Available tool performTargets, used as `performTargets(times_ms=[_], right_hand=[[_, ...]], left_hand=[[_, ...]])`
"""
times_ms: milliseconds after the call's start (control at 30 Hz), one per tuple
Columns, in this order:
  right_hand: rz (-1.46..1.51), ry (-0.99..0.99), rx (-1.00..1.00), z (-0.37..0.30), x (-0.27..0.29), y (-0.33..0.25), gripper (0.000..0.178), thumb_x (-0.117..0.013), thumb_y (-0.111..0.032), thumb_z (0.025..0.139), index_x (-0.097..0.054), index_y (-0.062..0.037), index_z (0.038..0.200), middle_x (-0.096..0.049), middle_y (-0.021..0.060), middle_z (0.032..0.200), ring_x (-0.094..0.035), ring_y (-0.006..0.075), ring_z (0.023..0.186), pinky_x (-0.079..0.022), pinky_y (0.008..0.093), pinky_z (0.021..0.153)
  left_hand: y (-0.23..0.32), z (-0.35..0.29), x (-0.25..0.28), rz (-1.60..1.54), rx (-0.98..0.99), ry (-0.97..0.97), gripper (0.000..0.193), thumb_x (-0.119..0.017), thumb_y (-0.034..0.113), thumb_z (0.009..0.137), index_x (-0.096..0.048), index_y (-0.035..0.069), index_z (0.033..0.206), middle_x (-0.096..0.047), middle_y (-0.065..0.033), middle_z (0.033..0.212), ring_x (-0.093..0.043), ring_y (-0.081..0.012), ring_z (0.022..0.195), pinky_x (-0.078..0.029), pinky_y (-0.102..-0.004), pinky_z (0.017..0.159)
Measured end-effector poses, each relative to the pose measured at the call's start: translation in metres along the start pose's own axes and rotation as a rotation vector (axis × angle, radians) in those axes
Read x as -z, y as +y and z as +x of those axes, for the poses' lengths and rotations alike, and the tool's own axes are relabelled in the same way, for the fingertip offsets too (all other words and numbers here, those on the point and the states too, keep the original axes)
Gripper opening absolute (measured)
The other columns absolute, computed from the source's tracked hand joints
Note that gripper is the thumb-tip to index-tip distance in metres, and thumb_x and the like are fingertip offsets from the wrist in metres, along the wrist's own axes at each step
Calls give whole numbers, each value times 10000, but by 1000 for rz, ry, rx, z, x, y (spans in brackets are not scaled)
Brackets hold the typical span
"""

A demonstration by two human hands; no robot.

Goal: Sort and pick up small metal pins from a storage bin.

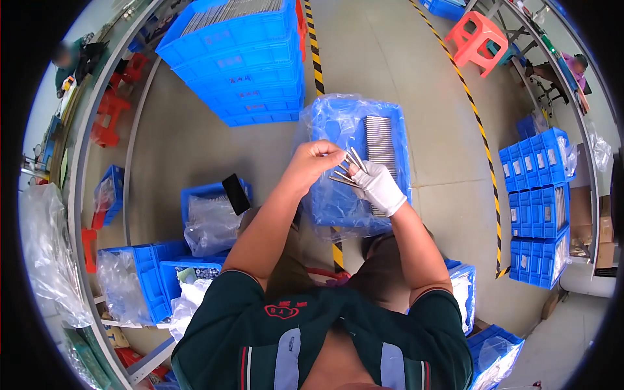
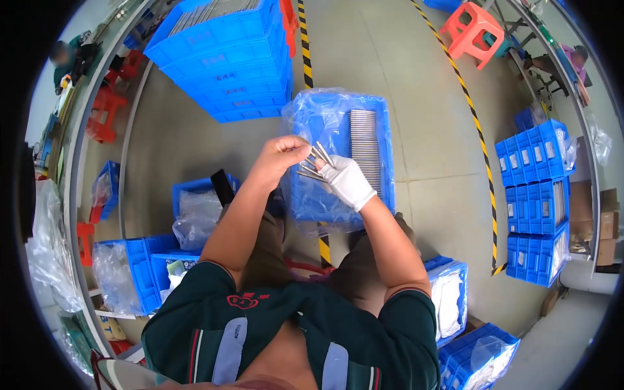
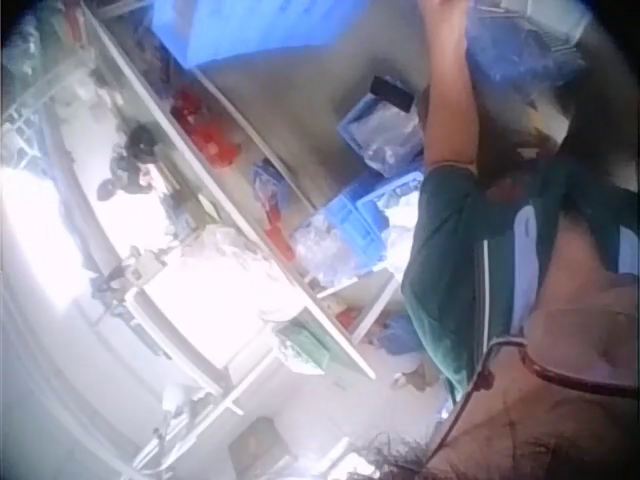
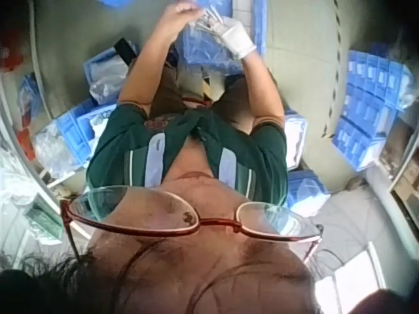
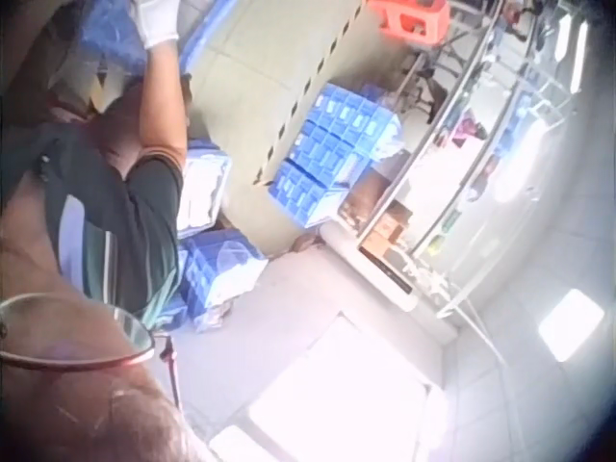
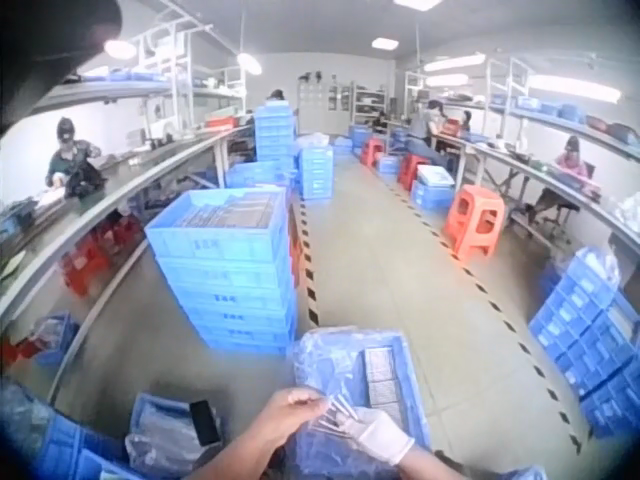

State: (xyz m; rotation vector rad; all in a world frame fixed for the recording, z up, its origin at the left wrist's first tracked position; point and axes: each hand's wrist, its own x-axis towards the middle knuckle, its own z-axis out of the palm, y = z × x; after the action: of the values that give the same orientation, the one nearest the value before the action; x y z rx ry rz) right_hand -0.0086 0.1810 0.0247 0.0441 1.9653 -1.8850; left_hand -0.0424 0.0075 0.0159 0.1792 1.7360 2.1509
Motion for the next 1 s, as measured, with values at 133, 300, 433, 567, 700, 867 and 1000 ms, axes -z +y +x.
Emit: performTargets(times_ms=[133, 300, 433, 567, 700, 867, 1000], right_hand=[[-169, 93, 44, 0, -2, 4, 274, -552, -259, 839, -565, -6, 735, -462, -3, 535, -394, 69, 476, -330, 239, 433], [-200, 115, 57, 1, -2, 7, 265, -554, -255, 838, -567, -10, 739, -454, -6, 534, -392, 69, 476, -325, 236, 431], [-16, -6, -59, -2, -4, -5, 266, -551, -261, 842, -553, -17, 736, -442, -8, 534, -381, 68, 467, -305, 229, 419], [19, -71, -87, -6, -5, -9, 271, -541, -291, 847, -517, -53, 718, -426, -26, 531, -358, 56, 448, -270, 212, 398], [11, -85, -93, -8, -5, -11, 280, -538, -302, 847, -502, -63, 706, -425, -24, 531, -353, 57, 440, -255, 215, 391], [75, -78, -152, -8, -5, -11, 244, -545, -256, 847, -528, -36, 744, -421, -23, 544, -358, 64, 451, -264, 225, 399], [135, -111, -181, -5, -4, -5, 245, -547, -259, 846, -528, -44, 731, -411, -30, 541, -346, 60, 445, -254, 225, 394]], left_hand=[[-2, 0, 3, 291, -189, -1, 125, -612, 122, 779, -619, -2, 792, -568, -17, 807, -485, -72, 740, -377, -220, 681], [-6, -1, -1, 191, -102, 17, 130, -612, 125, 779, -620, -4, 780, -567, -20, 798, -488, -74, 732, -379, -219, 672], [4, 0, 1, -27, -40, 151, 158, -635, 148, 766, -627, -9, 784, -570, 5, 714, -477, -48, 670, -372, -202, 606], [1, 0, 1, -80, 29, 44, 175, -633, 158, 771, -625, -11, 815, -578, 7, 731, -484, -45, 678, -378, -198, 621], [1, -1, 3, -21, 42, 13, 181, -633, 167, 771, -629, -6, 824, -584, 1, 738, -491, -53, 681, -382, -197, 639], [0, -3, -1, 45, -57, 10, 176, -635, 163, 767, -634, -5, 821, -592, -6, 746, -503, -60, 694, -390, -203, 648], [6, 0, 4, 24, 22, 53, 183, -634, 165, 767, -637, -6, 833, -604, -14, 768, -513, -64, 711, -394, -211, 663]])
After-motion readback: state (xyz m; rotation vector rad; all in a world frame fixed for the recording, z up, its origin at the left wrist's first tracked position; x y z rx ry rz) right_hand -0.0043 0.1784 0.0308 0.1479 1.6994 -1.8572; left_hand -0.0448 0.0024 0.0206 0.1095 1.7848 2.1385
